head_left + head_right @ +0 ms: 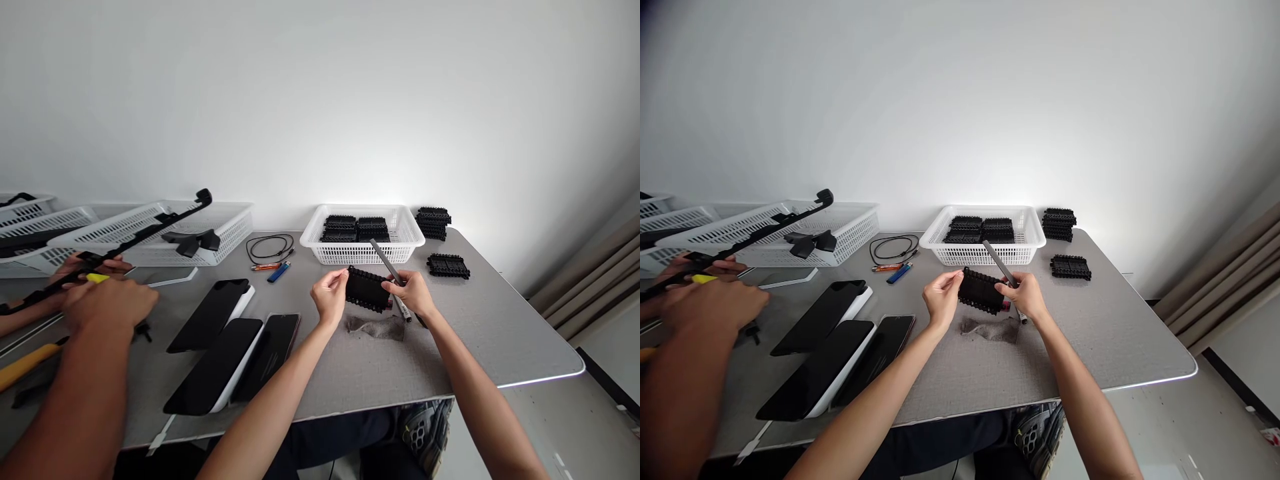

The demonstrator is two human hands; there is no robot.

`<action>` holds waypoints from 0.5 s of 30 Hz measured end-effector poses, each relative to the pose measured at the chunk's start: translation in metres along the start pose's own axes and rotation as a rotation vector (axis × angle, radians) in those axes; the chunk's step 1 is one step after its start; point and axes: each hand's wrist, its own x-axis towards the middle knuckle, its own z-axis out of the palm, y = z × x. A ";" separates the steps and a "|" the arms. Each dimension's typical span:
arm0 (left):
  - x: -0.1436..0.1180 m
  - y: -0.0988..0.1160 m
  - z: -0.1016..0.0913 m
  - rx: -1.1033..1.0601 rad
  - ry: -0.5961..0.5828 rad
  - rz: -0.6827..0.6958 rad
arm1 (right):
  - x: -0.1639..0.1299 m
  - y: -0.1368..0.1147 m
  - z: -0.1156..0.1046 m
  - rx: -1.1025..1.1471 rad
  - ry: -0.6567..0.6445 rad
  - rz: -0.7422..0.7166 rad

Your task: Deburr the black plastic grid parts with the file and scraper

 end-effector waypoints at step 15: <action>0.003 -0.009 -0.001 0.001 0.010 -0.031 | 0.001 0.002 -0.001 -0.043 0.053 -0.003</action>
